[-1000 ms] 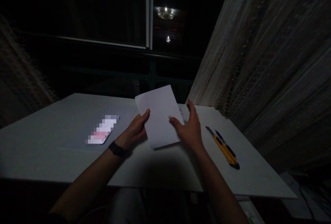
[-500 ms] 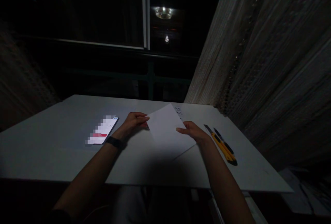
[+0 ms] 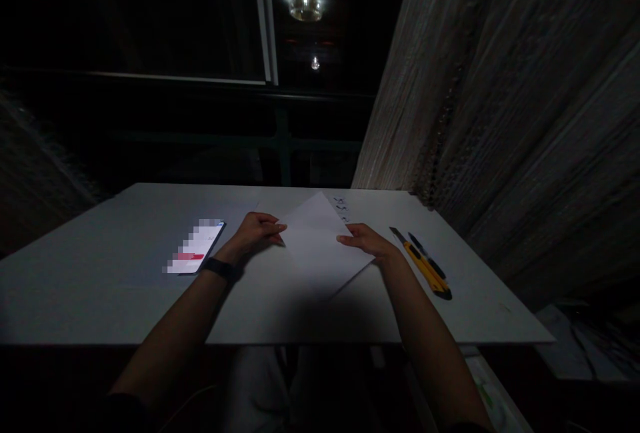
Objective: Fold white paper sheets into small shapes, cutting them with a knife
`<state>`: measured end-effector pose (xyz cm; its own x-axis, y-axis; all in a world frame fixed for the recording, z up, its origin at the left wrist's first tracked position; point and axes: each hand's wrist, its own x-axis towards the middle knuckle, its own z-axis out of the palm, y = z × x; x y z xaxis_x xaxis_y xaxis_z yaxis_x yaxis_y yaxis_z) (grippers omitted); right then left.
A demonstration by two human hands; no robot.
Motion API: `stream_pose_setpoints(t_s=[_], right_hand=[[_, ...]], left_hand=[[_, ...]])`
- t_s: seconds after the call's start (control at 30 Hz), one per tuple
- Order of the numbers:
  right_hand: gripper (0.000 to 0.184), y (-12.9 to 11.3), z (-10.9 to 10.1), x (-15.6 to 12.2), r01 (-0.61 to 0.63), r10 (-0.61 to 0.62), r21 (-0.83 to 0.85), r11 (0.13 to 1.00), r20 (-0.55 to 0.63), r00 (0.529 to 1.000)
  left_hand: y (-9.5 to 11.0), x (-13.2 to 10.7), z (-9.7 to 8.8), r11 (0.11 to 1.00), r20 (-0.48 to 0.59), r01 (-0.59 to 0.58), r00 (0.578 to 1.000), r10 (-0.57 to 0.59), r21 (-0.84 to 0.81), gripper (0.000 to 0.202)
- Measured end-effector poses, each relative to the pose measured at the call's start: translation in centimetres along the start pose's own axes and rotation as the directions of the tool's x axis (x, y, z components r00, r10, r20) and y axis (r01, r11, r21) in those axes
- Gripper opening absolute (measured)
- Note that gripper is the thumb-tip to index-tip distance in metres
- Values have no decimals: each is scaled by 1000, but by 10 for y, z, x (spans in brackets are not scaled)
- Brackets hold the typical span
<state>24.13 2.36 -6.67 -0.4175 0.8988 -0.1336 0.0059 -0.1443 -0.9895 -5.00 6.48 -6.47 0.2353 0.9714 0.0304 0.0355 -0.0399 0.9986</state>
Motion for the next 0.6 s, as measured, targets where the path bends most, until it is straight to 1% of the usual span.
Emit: stream_pose_setpoints(t_s=[0.1,0.27,0.47,0.6], right_hand=[[36,-1,-1,-1,-14,14,-27,1000,1,1000],[33,-1,0,-3,-22,22,-13,1000,1,1000],[33,-2,1,-4,-32,32,-11,999,5,999],[33,-2,-1,-4,-40,40,-20,999,-3,999]], left_hand=[[3,-1,0,1000,-21,2,1000,-3,-23,29],[7,-4,0,999,-48,-9,999,6,-53,30],[8,-4,-2,999,-39,2,999,-4,-46,27],[6,-3,-4,1000,-28,25,999,-25,-13,26]])
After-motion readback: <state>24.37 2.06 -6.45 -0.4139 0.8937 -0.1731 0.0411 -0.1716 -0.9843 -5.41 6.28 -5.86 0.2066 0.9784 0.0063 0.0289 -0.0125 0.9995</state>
